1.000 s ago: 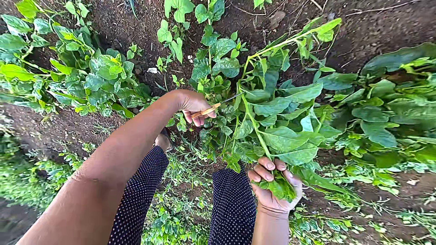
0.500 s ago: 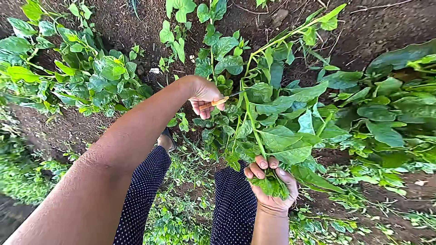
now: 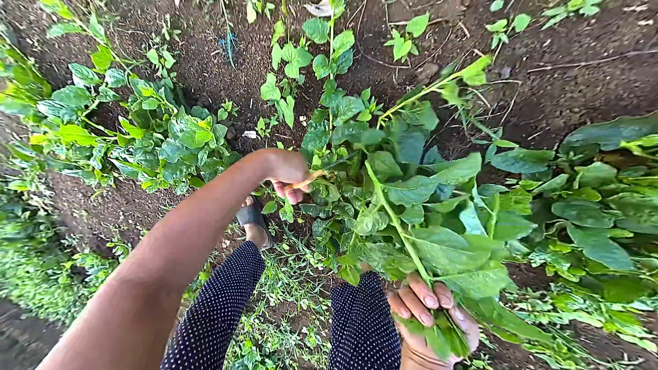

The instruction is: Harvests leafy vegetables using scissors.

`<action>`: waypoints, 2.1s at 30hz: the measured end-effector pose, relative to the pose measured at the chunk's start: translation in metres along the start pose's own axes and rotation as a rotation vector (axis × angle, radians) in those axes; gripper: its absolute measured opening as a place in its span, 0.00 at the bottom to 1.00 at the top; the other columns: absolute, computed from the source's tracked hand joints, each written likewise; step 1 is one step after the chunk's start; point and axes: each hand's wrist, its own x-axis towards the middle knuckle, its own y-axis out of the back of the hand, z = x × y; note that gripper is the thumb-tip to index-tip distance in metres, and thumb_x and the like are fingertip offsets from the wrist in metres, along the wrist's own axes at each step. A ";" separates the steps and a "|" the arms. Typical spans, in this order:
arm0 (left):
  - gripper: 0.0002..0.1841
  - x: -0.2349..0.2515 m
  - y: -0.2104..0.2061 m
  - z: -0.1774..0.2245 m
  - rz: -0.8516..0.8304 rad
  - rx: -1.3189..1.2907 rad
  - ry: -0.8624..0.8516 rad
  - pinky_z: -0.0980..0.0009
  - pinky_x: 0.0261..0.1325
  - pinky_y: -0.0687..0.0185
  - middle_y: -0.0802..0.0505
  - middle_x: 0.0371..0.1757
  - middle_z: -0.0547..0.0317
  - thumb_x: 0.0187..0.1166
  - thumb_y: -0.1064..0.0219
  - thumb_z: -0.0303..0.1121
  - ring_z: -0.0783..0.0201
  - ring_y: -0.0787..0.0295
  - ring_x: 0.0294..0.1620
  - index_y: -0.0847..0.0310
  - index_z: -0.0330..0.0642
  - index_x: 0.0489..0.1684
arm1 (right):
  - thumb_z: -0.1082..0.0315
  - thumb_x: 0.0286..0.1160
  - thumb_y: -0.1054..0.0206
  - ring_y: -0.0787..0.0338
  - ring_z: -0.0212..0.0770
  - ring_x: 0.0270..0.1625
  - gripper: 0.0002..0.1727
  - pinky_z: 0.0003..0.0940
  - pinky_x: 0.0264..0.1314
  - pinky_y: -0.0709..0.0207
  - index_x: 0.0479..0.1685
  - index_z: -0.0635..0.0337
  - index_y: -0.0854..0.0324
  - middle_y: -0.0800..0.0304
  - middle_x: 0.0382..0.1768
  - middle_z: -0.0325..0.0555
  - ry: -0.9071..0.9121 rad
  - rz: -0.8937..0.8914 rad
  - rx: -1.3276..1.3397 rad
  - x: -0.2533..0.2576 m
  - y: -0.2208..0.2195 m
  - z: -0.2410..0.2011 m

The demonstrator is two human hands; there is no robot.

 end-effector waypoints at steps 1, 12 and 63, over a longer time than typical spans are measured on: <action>0.17 -0.010 0.009 -0.013 0.007 -0.020 -0.011 0.69 0.33 0.21 0.06 0.38 0.54 0.95 0.50 0.39 0.67 0.13 0.30 0.17 0.37 0.50 | 0.65 0.72 0.30 0.05 0.44 0.42 0.12 0.37 0.44 0.12 0.46 0.64 0.08 0.05 0.42 0.51 -0.002 -0.043 0.078 0.000 -0.002 -0.002; 0.30 0.094 0.100 0.037 1.005 -0.935 -0.143 0.51 0.56 0.10 0.14 0.66 0.40 0.85 0.35 0.51 0.49 0.10 0.62 0.28 0.36 0.76 | 0.69 0.77 0.35 0.05 0.46 0.48 0.13 0.39 0.50 0.12 0.52 0.65 0.09 0.06 0.49 0.53 -0.069 -0.082 0.196 0.004 -0.022 -0.013; 0.27 0.043 -0.091 -0.069 -0.349 -0.962 -0.250 0.68 0.38 0.17 0.07 0.41 0.51 0.94 0.55 0.54 0.62 0.09 0.36 0.21 0.38 0.51 | 0.57 0.58 0.20 0.04 0.37 0.45 0.12 0.36 0.50 0.08 0.41 0.47 0.04 0.03 0.39 0.38 -0.188 0.485 -0.814 -0.031 -0.022 -0.032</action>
